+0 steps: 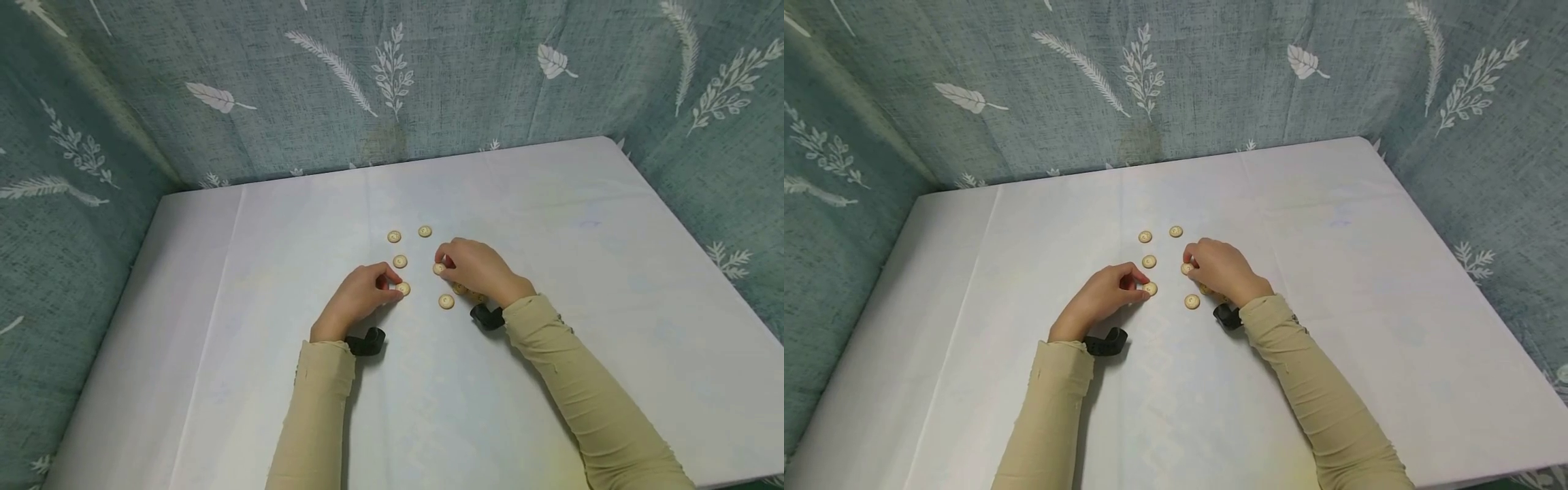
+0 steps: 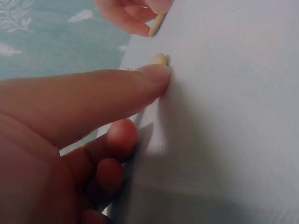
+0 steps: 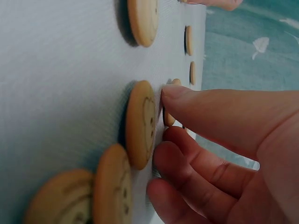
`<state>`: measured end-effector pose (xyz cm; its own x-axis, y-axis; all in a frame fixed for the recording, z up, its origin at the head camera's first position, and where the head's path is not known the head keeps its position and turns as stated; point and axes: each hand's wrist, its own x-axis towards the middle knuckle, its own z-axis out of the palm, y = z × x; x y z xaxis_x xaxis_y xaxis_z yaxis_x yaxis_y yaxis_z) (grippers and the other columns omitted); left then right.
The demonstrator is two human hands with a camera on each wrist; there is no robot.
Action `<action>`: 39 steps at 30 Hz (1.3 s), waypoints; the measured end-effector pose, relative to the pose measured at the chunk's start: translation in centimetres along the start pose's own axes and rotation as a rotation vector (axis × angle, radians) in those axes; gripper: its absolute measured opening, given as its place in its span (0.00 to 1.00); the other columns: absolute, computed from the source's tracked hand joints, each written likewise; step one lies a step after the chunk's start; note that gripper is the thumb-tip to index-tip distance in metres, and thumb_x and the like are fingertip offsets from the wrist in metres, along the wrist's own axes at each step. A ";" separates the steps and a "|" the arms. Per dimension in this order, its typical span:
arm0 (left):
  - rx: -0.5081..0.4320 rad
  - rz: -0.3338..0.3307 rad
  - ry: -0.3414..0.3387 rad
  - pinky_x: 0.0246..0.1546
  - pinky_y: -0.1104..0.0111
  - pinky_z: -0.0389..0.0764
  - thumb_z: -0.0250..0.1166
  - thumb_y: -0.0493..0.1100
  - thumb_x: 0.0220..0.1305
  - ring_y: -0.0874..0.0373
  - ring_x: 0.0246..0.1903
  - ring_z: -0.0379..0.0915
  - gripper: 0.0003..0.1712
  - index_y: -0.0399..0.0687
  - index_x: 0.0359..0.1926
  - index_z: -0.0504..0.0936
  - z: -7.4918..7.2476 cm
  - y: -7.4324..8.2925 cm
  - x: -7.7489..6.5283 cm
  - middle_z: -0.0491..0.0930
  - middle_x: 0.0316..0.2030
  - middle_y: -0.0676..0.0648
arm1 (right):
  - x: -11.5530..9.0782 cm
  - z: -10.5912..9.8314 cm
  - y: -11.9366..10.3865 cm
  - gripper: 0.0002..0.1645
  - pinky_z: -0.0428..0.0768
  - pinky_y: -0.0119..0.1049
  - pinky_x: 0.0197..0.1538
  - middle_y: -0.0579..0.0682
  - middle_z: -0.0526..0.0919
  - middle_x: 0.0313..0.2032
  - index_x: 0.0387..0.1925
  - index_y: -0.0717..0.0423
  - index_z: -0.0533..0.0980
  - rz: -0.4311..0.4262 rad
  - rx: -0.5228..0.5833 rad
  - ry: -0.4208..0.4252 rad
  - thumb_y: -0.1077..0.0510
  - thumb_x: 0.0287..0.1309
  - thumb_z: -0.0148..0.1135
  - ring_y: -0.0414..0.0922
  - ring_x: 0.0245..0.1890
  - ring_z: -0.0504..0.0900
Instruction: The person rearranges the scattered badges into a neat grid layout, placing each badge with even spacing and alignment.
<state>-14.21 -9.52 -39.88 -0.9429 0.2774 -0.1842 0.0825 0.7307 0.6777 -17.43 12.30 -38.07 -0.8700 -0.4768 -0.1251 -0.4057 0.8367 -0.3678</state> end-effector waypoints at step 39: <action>0.016 0.140 -0.032 0.31 0.67 0.68 0.65 0.46 0.53 0.59 0.28 0.66 0.07 0.55 0.35 0.80 -0.4 -1.1 0.3 0.71 0.24 0.52 | 2.0 -0.3 2.2 0.14 0.66 0.38 0.32 0.49 0.71 0.28 0.41 0.48 0.73 0.064 0.283 -0.093 0.53 0.52 0.62 0.45 0.28 0.68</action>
<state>-14.70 -10.50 -40.40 -0.9109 0.3972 -0.1117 0.2181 0.6933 0.6868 -20.20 13.24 -38.83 -0.8565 -0.4595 -0.2351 -0.2457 0.7636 -0.5972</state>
